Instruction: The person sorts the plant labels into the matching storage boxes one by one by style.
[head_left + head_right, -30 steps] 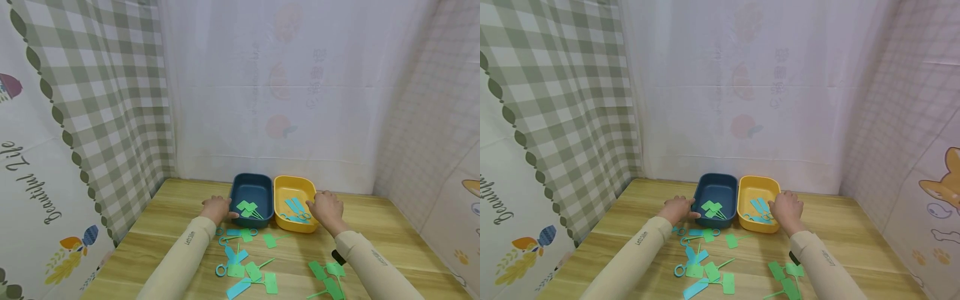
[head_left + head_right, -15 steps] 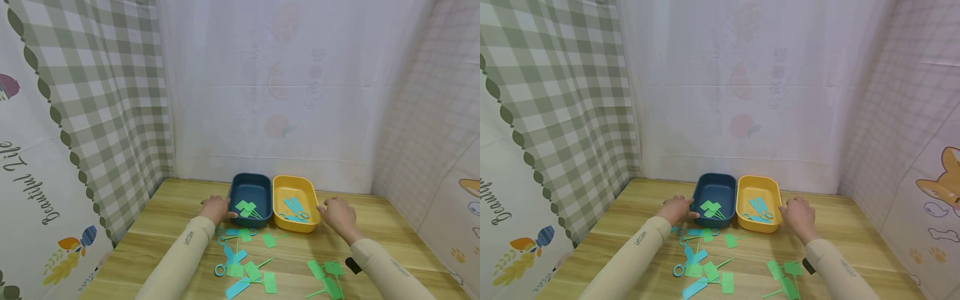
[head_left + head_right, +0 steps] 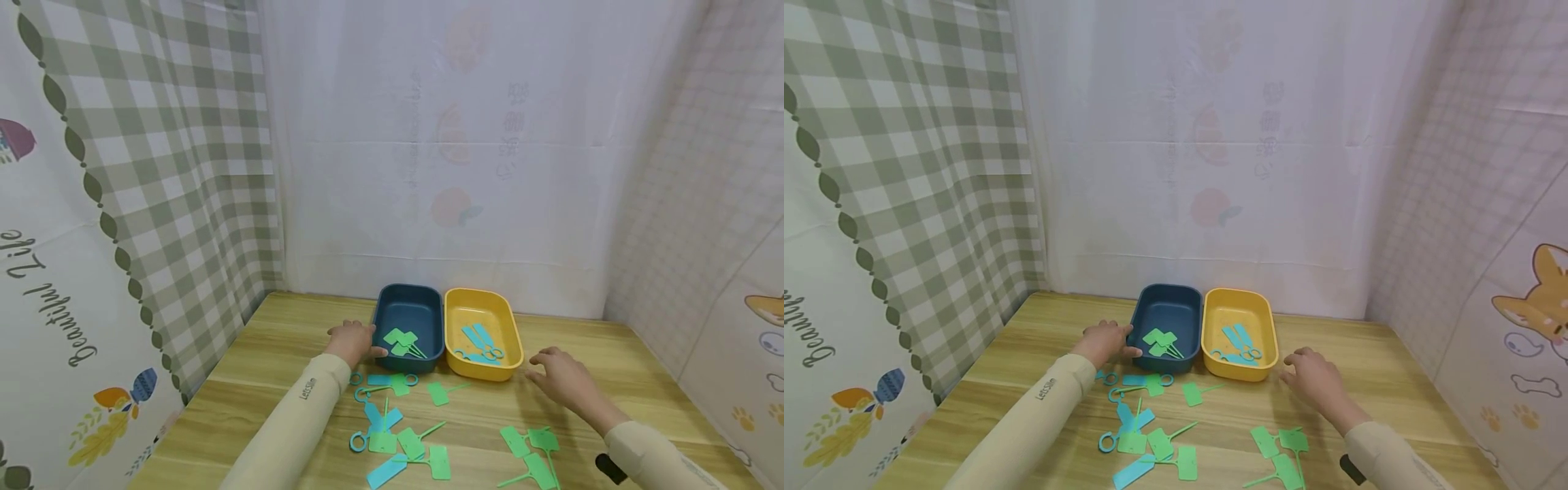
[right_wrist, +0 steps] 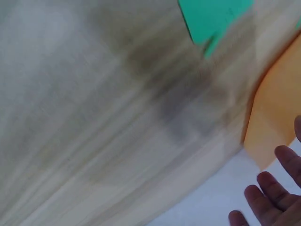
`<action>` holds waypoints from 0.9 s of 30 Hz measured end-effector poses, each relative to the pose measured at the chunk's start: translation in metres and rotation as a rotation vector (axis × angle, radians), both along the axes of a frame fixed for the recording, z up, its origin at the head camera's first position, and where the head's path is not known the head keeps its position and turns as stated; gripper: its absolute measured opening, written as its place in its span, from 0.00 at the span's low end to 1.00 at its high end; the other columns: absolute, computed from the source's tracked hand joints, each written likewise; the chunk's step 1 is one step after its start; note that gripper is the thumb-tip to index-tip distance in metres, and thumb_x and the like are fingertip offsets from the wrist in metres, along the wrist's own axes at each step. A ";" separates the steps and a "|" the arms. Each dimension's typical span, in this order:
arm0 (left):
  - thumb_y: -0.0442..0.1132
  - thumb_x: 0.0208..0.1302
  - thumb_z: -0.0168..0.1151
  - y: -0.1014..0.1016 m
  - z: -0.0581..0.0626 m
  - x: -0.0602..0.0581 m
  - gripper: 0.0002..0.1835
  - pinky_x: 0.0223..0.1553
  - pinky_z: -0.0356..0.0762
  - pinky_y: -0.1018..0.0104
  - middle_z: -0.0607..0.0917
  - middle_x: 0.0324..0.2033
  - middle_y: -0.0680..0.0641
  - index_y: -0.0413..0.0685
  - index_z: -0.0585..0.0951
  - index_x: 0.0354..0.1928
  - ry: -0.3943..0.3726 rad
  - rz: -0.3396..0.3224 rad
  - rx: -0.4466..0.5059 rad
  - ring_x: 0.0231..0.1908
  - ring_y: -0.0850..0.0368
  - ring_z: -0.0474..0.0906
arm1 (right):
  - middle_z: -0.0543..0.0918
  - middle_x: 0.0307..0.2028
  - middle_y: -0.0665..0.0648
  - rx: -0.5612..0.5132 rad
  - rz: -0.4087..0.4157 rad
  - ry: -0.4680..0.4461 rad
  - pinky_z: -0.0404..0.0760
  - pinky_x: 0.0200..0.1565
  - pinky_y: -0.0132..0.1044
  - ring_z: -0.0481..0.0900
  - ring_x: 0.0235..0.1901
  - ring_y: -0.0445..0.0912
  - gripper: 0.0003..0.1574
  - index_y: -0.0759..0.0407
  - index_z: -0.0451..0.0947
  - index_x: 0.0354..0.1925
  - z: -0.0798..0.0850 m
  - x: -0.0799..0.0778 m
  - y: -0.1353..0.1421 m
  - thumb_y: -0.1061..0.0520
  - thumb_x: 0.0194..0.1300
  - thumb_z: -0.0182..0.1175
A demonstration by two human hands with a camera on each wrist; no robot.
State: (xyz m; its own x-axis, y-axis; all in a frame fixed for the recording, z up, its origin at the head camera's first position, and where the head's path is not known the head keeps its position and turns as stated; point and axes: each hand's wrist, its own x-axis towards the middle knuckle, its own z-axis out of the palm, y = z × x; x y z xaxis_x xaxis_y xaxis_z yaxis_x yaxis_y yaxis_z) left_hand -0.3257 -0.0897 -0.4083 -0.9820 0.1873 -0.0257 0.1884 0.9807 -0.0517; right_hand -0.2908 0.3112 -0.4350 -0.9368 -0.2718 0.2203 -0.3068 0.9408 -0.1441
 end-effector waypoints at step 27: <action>0.68 0.62 0.57 0.000 0.001 0.002 0.38 0.50 0.77 0.37 0.80 0.57 0.38 0.53 0.75 0.67 0.011 -0.008 -0.016 0.58 0.36 0.75 | 0.75 0.27 0.50 0.215 -0.128 -0.131 0.71 0.40 0.64 0.76 0.32 0.50 0.34 0.52 0.75 0.22 -0.024 0.083 -0.003 0.25 0.50 0.67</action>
State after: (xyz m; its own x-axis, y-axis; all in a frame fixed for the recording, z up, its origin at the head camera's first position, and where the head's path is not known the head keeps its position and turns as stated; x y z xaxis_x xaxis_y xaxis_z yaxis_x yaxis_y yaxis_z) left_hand -0.3234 -0.0900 -0.4076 -0.9808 0.1944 -0.0178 0.1952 0.9783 -0.0692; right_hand -0.2076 0.3081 -0.4589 -0.9833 -0.1765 0.0453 -0.1752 0.9840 0.0323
